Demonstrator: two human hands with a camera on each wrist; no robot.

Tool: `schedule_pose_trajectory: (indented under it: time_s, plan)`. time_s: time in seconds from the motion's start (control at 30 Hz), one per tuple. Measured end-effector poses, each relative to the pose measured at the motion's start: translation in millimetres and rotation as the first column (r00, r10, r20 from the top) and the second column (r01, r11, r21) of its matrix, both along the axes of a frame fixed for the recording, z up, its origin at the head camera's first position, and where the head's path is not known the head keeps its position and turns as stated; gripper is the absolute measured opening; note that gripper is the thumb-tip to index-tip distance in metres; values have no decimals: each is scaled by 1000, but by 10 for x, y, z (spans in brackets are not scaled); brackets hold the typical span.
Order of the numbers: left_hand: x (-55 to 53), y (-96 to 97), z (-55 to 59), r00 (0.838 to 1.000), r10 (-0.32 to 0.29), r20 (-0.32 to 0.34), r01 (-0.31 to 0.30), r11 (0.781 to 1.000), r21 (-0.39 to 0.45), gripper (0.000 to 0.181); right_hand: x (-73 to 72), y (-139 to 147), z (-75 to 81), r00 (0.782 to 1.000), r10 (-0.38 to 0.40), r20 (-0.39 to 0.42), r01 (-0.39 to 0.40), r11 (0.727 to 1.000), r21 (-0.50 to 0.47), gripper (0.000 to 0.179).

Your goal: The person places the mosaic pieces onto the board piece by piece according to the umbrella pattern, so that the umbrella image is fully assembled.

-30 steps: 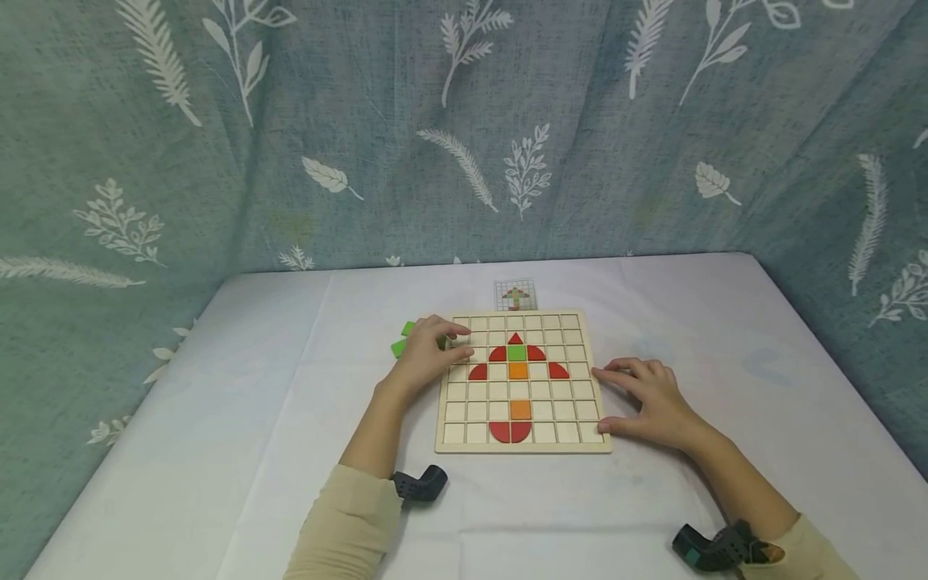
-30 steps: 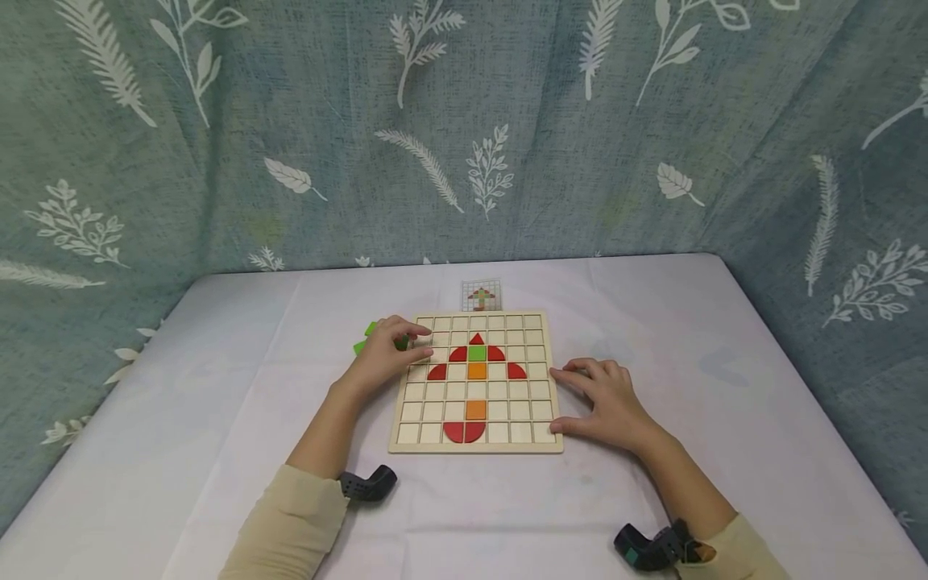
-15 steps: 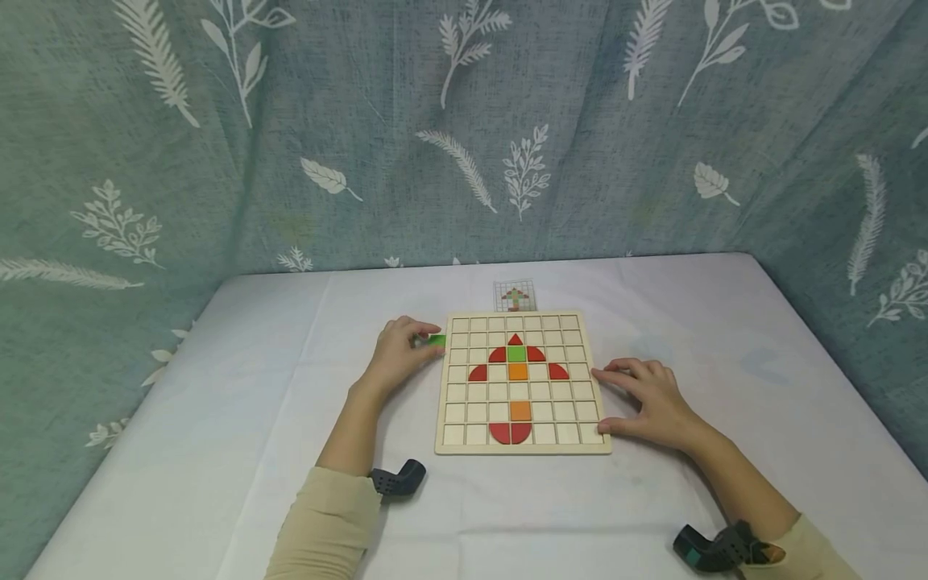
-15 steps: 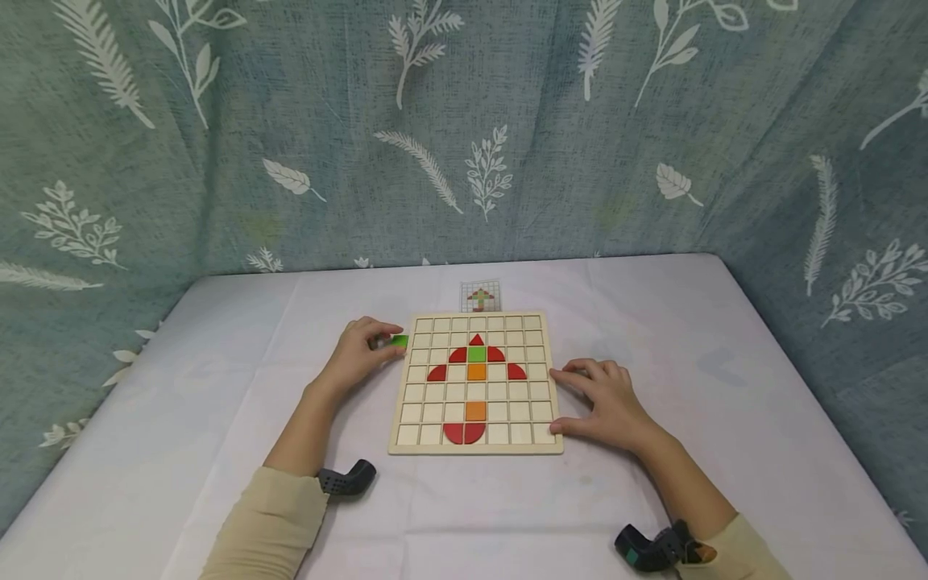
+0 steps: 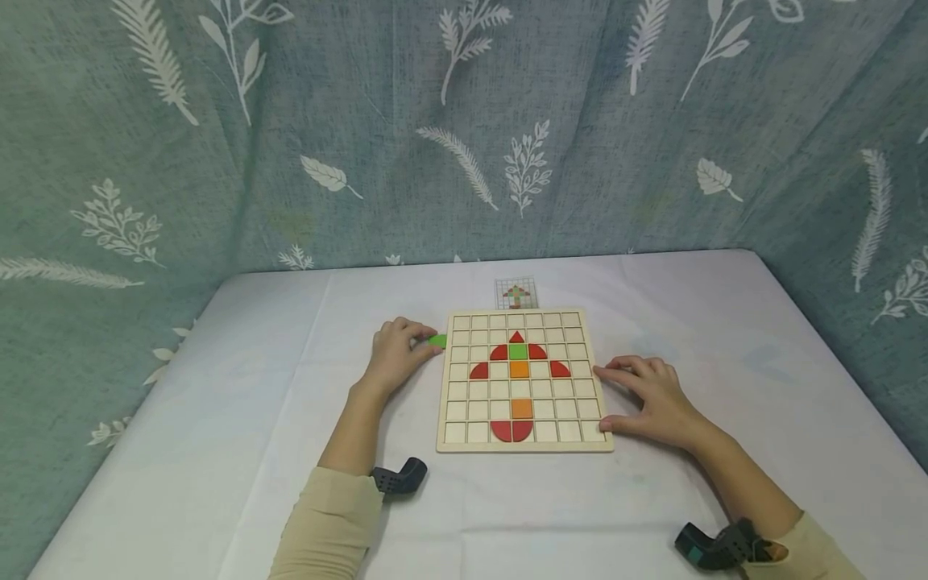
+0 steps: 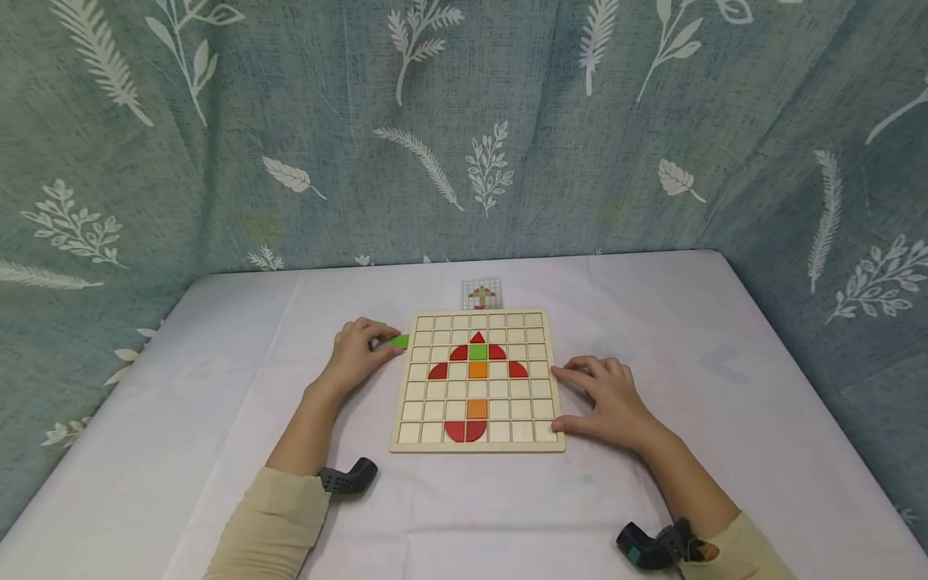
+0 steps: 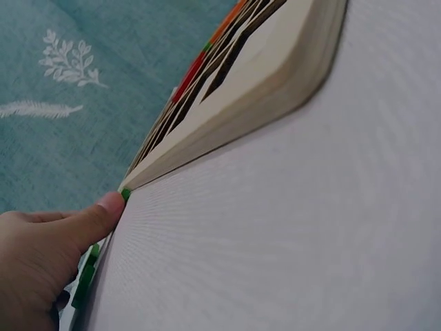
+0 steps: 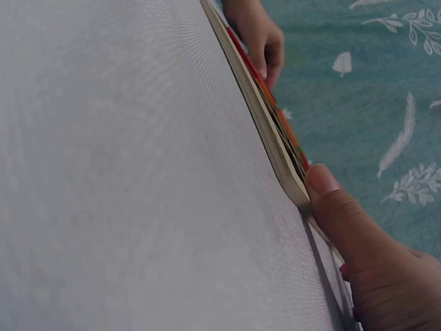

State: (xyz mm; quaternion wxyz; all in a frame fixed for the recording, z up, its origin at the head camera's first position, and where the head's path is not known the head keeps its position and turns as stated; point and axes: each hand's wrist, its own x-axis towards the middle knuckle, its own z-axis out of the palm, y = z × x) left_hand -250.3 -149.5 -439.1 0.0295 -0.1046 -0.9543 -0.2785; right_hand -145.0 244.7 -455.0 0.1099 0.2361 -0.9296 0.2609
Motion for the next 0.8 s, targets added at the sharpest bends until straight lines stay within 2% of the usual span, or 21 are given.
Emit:
schedule_pose_trajectory:
  time_s: [0.17,0.43,0.8]
  plan:
    - [22,-4,24,1000,-1,-20,1,1000,4,39,-6,4,-4,1000,-3,5,3,1000,7,74]
    - [52,23,70,999,-17,-32,19,998,60,40,-2,1,1,1000,-1,5,1,1000,5,74]
    - [90,143,157,998,-44,-35,48,993,108,36,-6,8,-5,1000,7,-20,-6,1000,10,74]
